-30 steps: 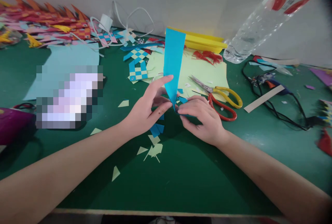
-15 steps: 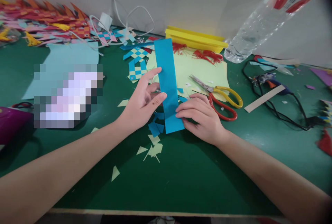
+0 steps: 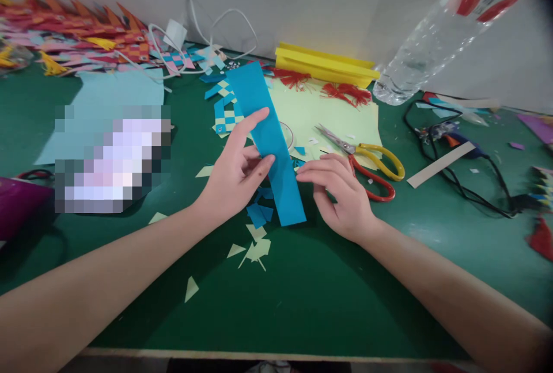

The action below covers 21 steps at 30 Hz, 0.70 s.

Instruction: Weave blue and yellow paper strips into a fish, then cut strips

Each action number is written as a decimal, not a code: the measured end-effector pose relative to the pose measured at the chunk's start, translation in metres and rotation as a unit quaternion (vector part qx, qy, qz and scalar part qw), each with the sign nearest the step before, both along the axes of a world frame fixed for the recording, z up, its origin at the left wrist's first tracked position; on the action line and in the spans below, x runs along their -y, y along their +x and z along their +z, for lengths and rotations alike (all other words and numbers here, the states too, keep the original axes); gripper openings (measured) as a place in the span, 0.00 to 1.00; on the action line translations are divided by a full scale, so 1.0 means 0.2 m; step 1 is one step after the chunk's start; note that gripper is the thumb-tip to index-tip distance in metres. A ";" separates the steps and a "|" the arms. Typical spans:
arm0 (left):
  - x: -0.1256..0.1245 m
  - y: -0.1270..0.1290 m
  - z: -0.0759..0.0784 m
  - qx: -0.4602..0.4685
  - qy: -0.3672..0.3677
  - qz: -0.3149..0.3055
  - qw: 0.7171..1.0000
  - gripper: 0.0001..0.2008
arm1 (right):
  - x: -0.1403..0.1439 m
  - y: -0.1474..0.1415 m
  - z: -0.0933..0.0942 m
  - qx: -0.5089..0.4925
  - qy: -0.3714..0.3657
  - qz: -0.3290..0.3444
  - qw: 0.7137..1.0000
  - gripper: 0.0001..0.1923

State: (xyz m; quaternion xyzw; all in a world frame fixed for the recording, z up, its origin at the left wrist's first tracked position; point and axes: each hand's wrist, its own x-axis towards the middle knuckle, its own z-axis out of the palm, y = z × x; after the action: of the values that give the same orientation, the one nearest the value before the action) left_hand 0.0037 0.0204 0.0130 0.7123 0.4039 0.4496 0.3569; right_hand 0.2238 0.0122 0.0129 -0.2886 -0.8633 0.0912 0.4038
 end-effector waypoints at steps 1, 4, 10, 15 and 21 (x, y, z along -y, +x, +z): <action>0.01 0.00 0.01 0.000 -0.007 0.009 1.000 0.32 | 0.00 0.00 0.00 -0.018 -0.036 -0.006 0.999 0.20; 0.01 0.01 0.02 -0.003 -0.026 0.012 1.000 0.36 | 0.01 -0.01 0.02 -0.051 -0.143 -0.030 0.988 0.17; 0.01 0.01 0.01 -0.004 -0.033 0.004 0.999 0.38 | 0.03 -0.02 0.02 -0.023 -0.200 -0.095 0.975 0.11; 0.02 0.01 0.00 0.006 -0.027 -0.006 1.000 0.38 | 0.05 -0.04 0.01 -0.032 -0.276 -0.062 0.959 0.14; 0.01 0.01 0.00 0.045 -0.035 0.025 0.998 0.43 | 0.03 -0.02 0.00 -0.094 -0.253 -0.065 0.961 0.08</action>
State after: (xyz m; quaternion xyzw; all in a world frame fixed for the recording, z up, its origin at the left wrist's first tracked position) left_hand 0.0049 0.0181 0.0139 0.6679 0.4205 0.4755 0.3885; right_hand 0.2188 0.0061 0.0124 -0.4269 -0.7498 0.3068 0.4018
